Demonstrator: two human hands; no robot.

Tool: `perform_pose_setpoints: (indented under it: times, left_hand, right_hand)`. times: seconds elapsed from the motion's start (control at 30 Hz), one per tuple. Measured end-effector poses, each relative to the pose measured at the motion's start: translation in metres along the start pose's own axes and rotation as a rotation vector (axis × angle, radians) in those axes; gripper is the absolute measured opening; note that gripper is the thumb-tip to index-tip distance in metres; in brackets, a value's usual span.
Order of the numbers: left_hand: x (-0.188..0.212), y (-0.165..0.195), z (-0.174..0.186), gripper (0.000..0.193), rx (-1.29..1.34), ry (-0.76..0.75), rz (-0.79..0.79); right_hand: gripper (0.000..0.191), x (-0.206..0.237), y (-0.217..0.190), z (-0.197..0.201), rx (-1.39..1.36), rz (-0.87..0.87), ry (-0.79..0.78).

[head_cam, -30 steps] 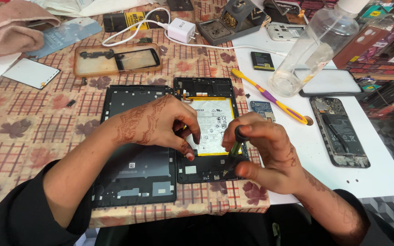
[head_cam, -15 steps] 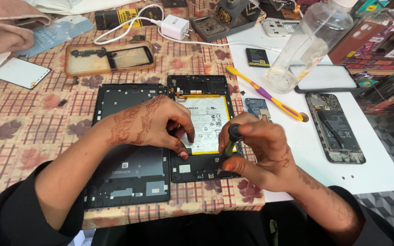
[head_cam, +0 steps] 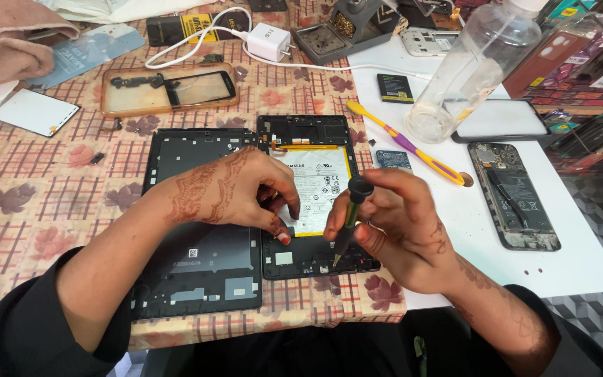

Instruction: The person disassembles a tablet by removing screws and prying open the casing. They then clean the motherboard with a brush and reassemble the device by reconnecting components and securing the back cover.

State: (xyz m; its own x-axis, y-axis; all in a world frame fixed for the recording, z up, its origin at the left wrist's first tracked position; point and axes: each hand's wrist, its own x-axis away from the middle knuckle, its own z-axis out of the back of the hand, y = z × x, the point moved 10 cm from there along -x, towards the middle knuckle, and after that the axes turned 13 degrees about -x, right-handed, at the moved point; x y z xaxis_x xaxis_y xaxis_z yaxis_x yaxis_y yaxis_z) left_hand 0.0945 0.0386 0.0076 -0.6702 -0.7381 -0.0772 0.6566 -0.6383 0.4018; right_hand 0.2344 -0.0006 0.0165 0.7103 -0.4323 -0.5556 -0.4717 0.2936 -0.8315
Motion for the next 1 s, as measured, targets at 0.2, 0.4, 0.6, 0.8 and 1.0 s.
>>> perform_pose_setpoints:
  times: [0.2, 0.4, 0.6, 0.8, 1.0]
  left_hand:
    - [0.0, 0.001, -0.001, 0.034, 0.004, -0.012, 0.008]
    - [0.001, 0.001, -0.003, 0.032, 0.004, -0.02, 0.039]
    - [0.001, 0.008, -0.003, 0.031, 0.031, -0.022, -0.026]
    - [0.002, 0.018, -0.003, 0.033, 0.076, -0.016, -0.099]
    - [0.0, 0.023, -0.016, 0.036, 0.119, -0.111, -0.08]
  right_hand:
    - [0.071, 0.0, -0.014, 0.001, 0.246, 0.092, 0.03]
    - [0.058, 0.004, -0.002, 0.0, -0.02, 0.052, -0.024]
    - [0.052, 0.009, 0.002, 0.009, -0.045, 0.058, 0.016]
    - [0.064, 0.01, 0.0, 0.017, -0.135, 0.119, 0.129]
    - [0.063, 0.01, -0.003, 0.021, -0.039, 0.187, 0.196]
